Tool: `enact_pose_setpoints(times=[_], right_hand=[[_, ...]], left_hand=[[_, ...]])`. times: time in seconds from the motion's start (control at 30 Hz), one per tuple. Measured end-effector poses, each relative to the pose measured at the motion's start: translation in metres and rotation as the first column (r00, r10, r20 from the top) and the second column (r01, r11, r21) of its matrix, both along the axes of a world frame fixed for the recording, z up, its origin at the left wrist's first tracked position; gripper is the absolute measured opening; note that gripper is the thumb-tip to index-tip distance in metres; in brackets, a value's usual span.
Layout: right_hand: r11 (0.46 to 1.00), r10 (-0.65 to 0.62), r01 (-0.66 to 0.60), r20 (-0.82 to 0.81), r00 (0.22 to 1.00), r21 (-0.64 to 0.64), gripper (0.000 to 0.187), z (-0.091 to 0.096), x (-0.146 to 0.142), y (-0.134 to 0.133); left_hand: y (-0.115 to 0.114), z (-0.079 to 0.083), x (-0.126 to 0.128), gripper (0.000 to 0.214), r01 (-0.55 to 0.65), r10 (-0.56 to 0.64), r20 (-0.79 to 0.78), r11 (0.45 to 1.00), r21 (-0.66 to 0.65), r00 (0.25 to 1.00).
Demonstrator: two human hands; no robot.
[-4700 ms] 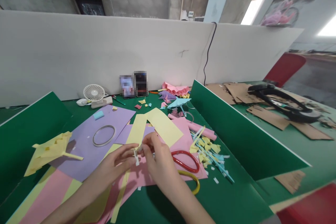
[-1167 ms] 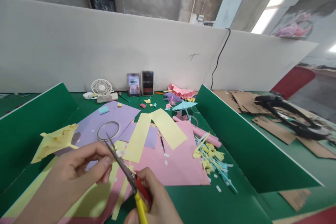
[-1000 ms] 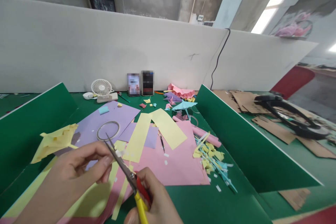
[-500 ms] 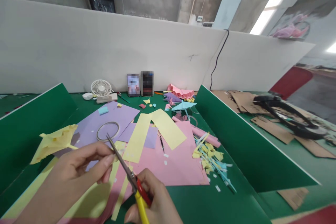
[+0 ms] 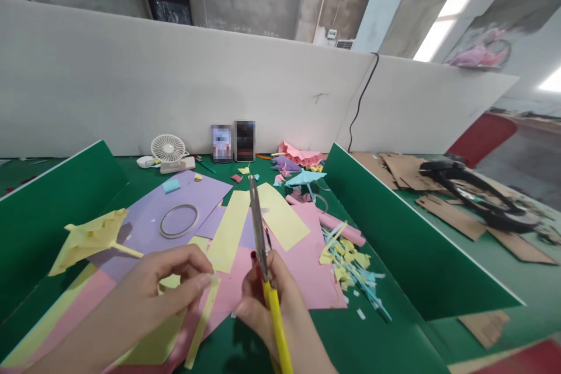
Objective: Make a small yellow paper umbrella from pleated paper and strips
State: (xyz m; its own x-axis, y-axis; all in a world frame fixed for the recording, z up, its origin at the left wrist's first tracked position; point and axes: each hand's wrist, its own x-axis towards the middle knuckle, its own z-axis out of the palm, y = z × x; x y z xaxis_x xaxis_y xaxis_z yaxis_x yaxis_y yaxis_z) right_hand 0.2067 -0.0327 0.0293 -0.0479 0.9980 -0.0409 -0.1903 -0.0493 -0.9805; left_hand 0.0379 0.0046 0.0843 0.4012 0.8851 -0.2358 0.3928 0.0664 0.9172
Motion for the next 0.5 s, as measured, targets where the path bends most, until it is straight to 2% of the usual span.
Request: enact_pose_setpoints(times=[0.1, 0.2, 0.4, 0.5], right_hand=[[0.999, 0.047, -0.047, 0.017, 0.999, 0.001, 0.026, 0.008, -0.006, 0.002], [0.999, 0.045, -0.046, 0.095, 0.995, 0.009, 0.015, 0.009, -0.010, 0.004], [0.997, -0.032, 0.019, 0.190, 0.981, 0.069, 0.013, 0.018, -0.005, 0.010], [0.993, -0.100, 0.081, 0.228, 0.968, 0.091, 0.017, 0.027, 0.000, 0.013]], left_hand=[[0.000, -0.005, 0.005, 0.013, 0.066, -0.063, 0.035, 0.992, -0.103, 0.997], [0.000, -0.011, 0.007, 0.013, 0.092, -0.086, 0.063, 0.989, -0.114, 0.994], [0.006, -0.003, 0.003, 0.010, 0.122, -0.117, 0.048, 0.985, -0.119, 0.992], [0.009, -0.002, -0.002, 0.011, 0.119, -0.119, -0.008, 0.993, -0.015, 0.993]])
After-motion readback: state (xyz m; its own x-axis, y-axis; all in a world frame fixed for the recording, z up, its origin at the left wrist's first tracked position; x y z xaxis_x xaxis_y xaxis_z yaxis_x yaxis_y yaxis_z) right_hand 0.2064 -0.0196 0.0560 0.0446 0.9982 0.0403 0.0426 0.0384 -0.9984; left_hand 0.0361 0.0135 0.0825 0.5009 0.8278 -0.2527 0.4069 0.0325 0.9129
